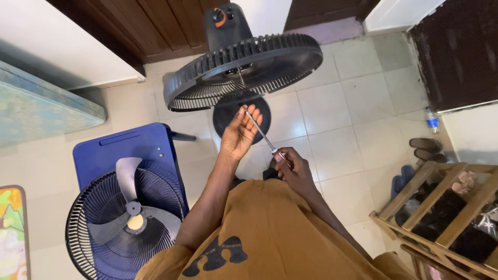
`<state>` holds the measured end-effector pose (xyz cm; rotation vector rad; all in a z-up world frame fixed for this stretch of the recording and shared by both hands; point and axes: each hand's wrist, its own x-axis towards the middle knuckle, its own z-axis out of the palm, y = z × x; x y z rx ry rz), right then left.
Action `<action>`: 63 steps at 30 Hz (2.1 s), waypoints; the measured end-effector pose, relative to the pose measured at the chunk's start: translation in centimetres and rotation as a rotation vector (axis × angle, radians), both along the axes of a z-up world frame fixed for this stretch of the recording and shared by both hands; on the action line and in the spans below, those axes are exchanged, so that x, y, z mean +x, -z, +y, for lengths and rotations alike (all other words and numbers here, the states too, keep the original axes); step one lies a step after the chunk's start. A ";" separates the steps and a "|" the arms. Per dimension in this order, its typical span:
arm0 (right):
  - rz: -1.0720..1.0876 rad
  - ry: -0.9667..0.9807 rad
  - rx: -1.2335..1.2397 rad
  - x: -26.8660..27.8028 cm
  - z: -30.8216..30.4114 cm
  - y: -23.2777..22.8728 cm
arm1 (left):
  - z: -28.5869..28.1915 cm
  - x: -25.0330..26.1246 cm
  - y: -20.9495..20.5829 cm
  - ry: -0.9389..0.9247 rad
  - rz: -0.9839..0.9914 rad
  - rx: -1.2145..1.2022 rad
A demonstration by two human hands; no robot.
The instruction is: The person uses a screwdriver to tighten screws on a standing fan's motor housing and then attaches the front fan cage to the fan assembly.
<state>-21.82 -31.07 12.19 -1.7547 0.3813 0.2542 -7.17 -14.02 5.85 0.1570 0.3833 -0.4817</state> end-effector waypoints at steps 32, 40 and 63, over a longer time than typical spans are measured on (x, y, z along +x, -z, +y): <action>-0.027 -0.051 -0.041 0.7 -1.3 -1.5 | 1.0 0.9 -2.3 -0.012 -0.304 0.693; 0.187 -0.053 0.403 1.1 -1.8 -1.3 | 1.8 1.5 -2.5 0.089 -0.331 0.498; 0.202 0.053 0.415 0.9 -0.2 0.0 | -2.0 2.3 1.7 0.067 -0.221 0.431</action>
